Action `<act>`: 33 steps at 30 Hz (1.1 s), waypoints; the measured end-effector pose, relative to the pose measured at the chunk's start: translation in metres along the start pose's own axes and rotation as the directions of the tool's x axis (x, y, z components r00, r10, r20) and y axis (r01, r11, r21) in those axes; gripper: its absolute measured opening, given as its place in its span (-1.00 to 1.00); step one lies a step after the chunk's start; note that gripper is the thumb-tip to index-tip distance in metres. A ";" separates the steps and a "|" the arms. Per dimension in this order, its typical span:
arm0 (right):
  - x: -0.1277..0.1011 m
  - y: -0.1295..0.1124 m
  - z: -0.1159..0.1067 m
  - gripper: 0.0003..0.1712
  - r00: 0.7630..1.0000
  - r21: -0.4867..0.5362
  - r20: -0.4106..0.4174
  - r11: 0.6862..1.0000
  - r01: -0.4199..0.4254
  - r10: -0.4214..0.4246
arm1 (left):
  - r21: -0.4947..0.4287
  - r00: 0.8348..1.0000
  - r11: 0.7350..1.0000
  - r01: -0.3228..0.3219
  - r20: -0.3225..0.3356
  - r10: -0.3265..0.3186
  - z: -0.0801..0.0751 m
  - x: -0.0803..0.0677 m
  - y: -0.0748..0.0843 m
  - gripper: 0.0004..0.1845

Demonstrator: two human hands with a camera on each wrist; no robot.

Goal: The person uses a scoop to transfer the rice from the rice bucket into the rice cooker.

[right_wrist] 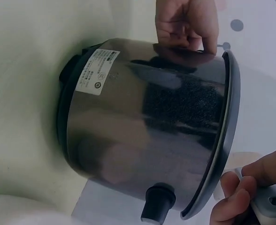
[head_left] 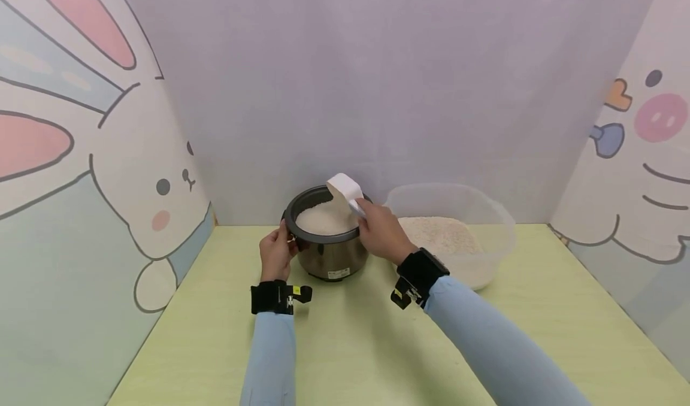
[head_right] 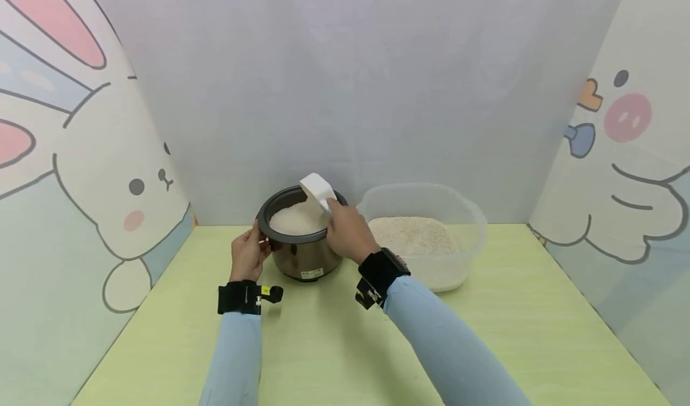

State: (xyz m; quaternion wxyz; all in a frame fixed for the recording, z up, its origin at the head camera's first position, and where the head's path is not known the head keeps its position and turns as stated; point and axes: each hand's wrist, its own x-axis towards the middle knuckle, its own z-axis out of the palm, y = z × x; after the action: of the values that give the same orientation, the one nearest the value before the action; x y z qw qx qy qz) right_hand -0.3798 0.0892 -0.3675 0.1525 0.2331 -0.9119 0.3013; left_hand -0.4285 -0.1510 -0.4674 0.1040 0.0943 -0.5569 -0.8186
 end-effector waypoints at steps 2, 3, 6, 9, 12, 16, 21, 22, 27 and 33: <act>-0.002 0.002 0.000 -0.47 1.000 -0.047 0.012 0.999 -0.002 0.002 | 0.004 1.000 1.000 0.005 -0.002 -0.005 0.000 0.000 0.000 -0.58; -0.003 0.003 -0.001 -0.46 1.000 -0.075 0.020 0.997 0.001 0.000 | 0.009 1.000 1.000 0.007 -0.003 -0.007 -0.001 0.000 0.000 -0.58; -0.006 0.006 -0.001 -0.44 0.999 -0.153 0.049 0.988 0.011 -0.003 | 0.013 1.000 1.000 0.012 -0.011 -0.011 0.000 0.000 0.000 -0.58; -0.009 0.009 0.000 -0.43 0.997 -0.230 0.072 0.972 0.037 -0.020 | 0.017 1.000 1.000 0.013 -0.011 -0.012 0.000 0.000 0.000 -0.56; -0.012 0.011 0.000 -0.42 0.996 -0.287 0.078 0.956 0.066 -0.045 | 0.020 1.000 1.000 0.005 -0.011 -0.005 0.000 0.000 0.000 -0.56; -0.013 0.011 -0.001 -0.40 0.995 -0.320 0.066 0.942 0.097 -0.080 | 0.016 1.000 1.000 0.004 -0.016 -0.003 0.000 0.000 0.000 -0.57; -0.013 0.013 0.001 -0.39 0.993 -0.327 0.008 0.938 0.112 -0.116 | 0.018 1.000 1.000 0.012 -0.016 -0.011 0.000 -0.001 0.000 -0.56; -0.013 0.014 0.002 -0.39 0.993 -0.323 0.006 0.940 0.112 -0.116 | 0.023 1.000 1.000 0.011 -0.016 -0.011 0.000 -0.001 0.000 -0.56; -0.016 0.019 0.006 -0.38 0.993 -0.319 0.030 0.941 0.114 -0.110 | 0.037 1.000 0.999 0.006 -0.016 -0.005 0.001 -0.001 0.001 -0.57; -0.015 0.018 0.005 -0.34 0.984 -0.342 -0.020 0.926 0.162 -0.179 | 0.034 1.000 0.999 0.010 -0.022 -0.009 0.001 -0.001 0.001 -0.58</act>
State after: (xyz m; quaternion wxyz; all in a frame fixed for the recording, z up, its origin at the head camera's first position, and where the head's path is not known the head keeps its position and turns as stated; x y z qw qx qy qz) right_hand -0.3771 0.1038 -0.3863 0.2392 0.2739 -0.9222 0.1314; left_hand -0.4279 -0.1500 -0.4664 0.1047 0.1078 -0.5691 -0.8084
